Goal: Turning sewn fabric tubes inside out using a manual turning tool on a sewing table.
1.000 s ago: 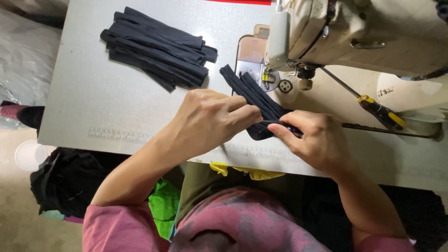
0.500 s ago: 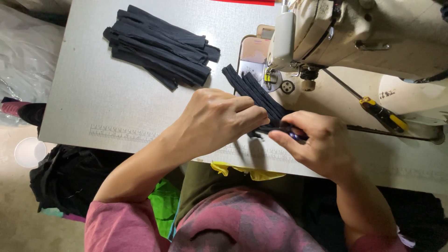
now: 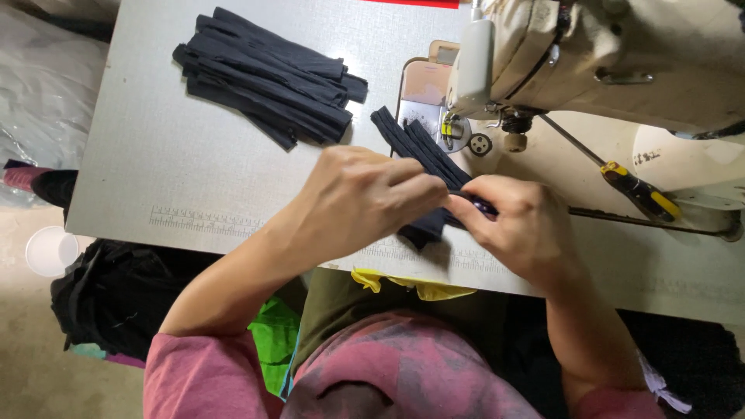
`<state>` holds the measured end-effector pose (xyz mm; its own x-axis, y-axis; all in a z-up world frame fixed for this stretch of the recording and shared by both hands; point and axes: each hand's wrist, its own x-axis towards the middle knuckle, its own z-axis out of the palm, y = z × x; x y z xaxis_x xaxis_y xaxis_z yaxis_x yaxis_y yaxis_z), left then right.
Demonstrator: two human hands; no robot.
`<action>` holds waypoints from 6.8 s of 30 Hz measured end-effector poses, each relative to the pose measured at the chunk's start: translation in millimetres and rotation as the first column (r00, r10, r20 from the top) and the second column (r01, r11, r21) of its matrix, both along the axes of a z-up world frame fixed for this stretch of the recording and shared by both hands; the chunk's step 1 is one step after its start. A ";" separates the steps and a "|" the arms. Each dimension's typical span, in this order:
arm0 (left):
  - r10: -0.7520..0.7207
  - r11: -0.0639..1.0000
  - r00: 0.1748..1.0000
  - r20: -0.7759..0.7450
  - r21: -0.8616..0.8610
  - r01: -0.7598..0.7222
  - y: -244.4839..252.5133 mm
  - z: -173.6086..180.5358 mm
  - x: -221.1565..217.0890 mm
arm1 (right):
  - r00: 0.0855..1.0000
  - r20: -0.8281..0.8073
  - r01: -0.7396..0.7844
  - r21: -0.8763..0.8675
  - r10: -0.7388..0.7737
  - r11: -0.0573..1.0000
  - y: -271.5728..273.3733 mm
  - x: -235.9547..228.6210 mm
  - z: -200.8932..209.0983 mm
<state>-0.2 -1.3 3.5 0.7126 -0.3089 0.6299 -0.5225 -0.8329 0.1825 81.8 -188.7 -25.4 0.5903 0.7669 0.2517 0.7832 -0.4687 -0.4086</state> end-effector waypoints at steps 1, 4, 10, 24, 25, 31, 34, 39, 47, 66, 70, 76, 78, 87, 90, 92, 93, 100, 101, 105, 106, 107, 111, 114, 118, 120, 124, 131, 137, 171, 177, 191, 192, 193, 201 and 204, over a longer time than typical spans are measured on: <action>0.003 1.000 1.000 -0.002 -0.004 -0.003 3.6 -1.7 -3.8 | 1.000 -0.002 -0.003 -0.004 0.003 1.000 -3.7 0.5 -0.8; 0.076 0.997 0.985 0.153 -0.011 -0.075 0.4 -25.7 -20.8 | 0.985 -0.059 0.159 -0.068 -0.163 0.985 -25.0 5.2 -14.0; -0.408 0.912 0.911 0.060 -0.021 0.410 -34.0 -113.8 -63.9 | 0.990 0.139 0.005 -0.040 0.001 0.999 -91.4 17.3 -62.2; -0.425 0.875 0.782 -0.456 -0.429 0.225 -52.4 -188.6 -63.2 | 0.968 0.248 -0.023 0.278 -0.048 0.960 -58.5 -23.1 -110.2; -0.423 0.873 0.774 -0.471 -0.440 0.210 -51.4 -186.3 -65.0 | 0.968 0.245 -0.025 0.276 -0.045 0.961 -41.9 -26.3 -103.2; -0.403 0.866 0.719 -0.566 -0.490 0.100 -38.8 -166.3 -73.5 | 0.920 0.388 -0.042 0.227 -0.051 0.973 3.8 -29.9 -93.4; -0.415 0.850 0.681 -0.604 -0.523 0.055 -36.0 -156.0 -76.4 | 0.936 0.339 0.005 0.260 -0.097 0.966 1.4 -34.1 -93.9; -0.387 0.793 0.806 -0.447 -0.607 0.044 -30.2 -102.1 -72.6 | 0.941 0.316 0.073 0.163 -0.122 0.984 7.0 -40.7 -83.0; 0.314 0.944 0.909 -0.275 -0.008 -0.329 -13.6 -118.1 -15.2 | 0.900 0.330 0.120 0.439 -0.284 0.891 -55.3 -14.6 -94.8; -0.296 0.613 0.852 -0.431 -0.770 -0.176 -11.1 -37.5 -33.1 | 0.739 0.519 0.657 -0.416 -0.429 0.629 -144.6 87.6 -76.6; -0.440 0.065 0.801 -0.405 -0.904 -0.422 -17.6 -91.1 -24.5 | 0.694 0.622 0.687 -0.424 -0.361 0.590 -171.1 65.3 -63.3; -0.479 -0.007 0.755 -0.448 -0.858 -0.513 -31.4 -116.2 -17.6 | 0.928 0.248 0.347 -0.308 -0.277 0.886 -204.6 31.6 -44.3; -0.537 -0.317 0.806 -0.249 -0.826 -0.467 -39.9 -122.9 -14.4 | 0.807 0.585 0.392 -0.435 -0.076 0.811 -181.2 16.8 -27.0; -0.586 -0.501 0.788 -0.190 -0.679 -0.537 -44.3 -127.6 -19.8 | 0.748 0.639 0.166 -0.443 0.180 0.881 -152.2 24.7 4.7; -0.599 -0.458 0.765 -0.238 -0.681 -0.571 -43.4 -125.7 -22.0 | 0.762 0.617 0.123 -0.434 0.195 0.892 -145.0 24.6 10.7; -0.606 -0.455 0.764 -0.223 -0.691 -0.562 -43.6 -121.8 -22.8 | 0.754 0.629 0.151 -0.448 0.191 0.881 -140.7 21.2 12.8; -0.611 -0.451 0.763 -0.209 -0.701 -0.553 -43.6 -119.7 -23.4 | 0.745 0.641 0.177 -0.459 0.186 0.871 -138.5 19.3 13.8; -0.597 -0.468 0.778 -0.195 -0.703 -0.535 -42.5 -121.6 -26.6 | 0.797 0.571 0.059 -0.399 0.197 0.915 -117.8 18.1 25.1; -0.599 -0.462 0.774 -0.202 -0.703 -0.541 -42.6 -121.3 -26.9 | 0.786 0.579 0.051 -0.411 0.217 0.910 -116.1 18.3 26.6; -0.595 -0.443 0.776 -0.210 -0.720 -0.534 -43.4 -117.8 -27.8 | 0.809 0.552 0.024 -0.376 0.203 0.926 -113.9 16.2 26.8; -0.596 -0.441 0.775 -0.211 -0.720 -0.536 -42.7 -115.3 -27.8 | 0.810 0.551 0.024 -0.375 0.202 0.927 -114.9 15.6 25.8; -0.601 -0.426 0.770 -0.212 -0.730 -0.534 -42.1 -112.9 -27.7 | 0.807 0.560 0.031 -0.357 0.188 0.933 -116.2 15.0 24.7; -0.642 -0.258 0.720 -0.265 -0.810 -0.527 -37.0 -104.6 -25.9 | 0.783 0.573 0.002 -0.392 0.242 0.920 -120.0 15.7 31.3; -0.721 -0.085 0.617 -0.314 -0.844 -0.529 -28.3 -95.7 -22.5 | 0.731 0.628 -0.025 -0.368 0.268 0.930 -132.5 16.5 26.1; -0.718 0.260 0.527 -0.455 -0.877 -0.403 -24.6 -62.1 -10.8 | 0.662 0.671 -0.103 -0.361 0.335 0.927 -109.6 11.4 43.1; -0.614 0.420 0.655 -0.439 -0.885 -0.200 -26.0 -60.1 -7.8 | 0.651 0.666 0.010 -0.488 0.365 0.873 -97.0 8.9 56.2; -0.565 0.440 0.657 -0.498 -0.856 -0.270 -23.7 -48.8 -18.4 | 0.671 0.669 0.078 -0.492 0.319 0.867 -101.6 14.2 46.9; -0.789 0.081 0.486 -0.376 -0.847 -0.525 -21.6 -81.0 -24.4 | 0.764 0.596 0.002 -0.388 0.249 0.922 -114.2 9.6 37.9; -0.686 0.318 0.412 -0.600 -0.757 -0.571 -31.4 -58.9 -14.2 | 0.744 0.619 0.037 -0.416 0.253 0.908 -113.2 8.1 27.3; 0.049 0.290 0.941 -0.336 -0.896 -0.335 -36.4 -65.9 -29.4 | 0.788 -0.578 -0.114 0.200 0.211 0.973 -55.8 -47.3 -58.6; -0.127 -0.009 0.898 -0.420 -0.905 -0.425 -31.1 -56.0 -19.8 | 0.767 -0.629 -0.018 0.174 0.126 0.985 -42.6 -68.6 -74.0; -0.041 0.406 0.939 -0.340 -0.865 -0.295 -58.3 -74.6 -29.5 | 0.516 -0.779 0.243 0.532 0.356 0.811 2.8 -71.5 -92.3; -0.101 0.430 0.918 -0.383 -0.849 -0.307 -56.0 -71.7 -31.9 | 0.571 -0.741 0.206 0.547 0.355 0.811 2.0 -67.5 -101.5; -0.101 0.428 0.918 -0.383 -0.850 -0.307 -44.8 -69.5 -31.1 | 0.570 -0.741 0.206 0.546 0.354 0.812 1.3 -69.1 -97.7; 0.019 0.141 0.979 -0.201 -0.969 -0.202 -25.9 -69.3 -4.2 | 0.814 -0.557 0.123 0.440 0.163 0.890 7.9 -75.9 -59.7; 0.125 0.123 0.975 -0.184 -0.972 -0.199 -19.3 -61.7 -6.8 | 0.826 -0.541 0.096 0.410 0.157 0.907 1.6 -81.9 -64.2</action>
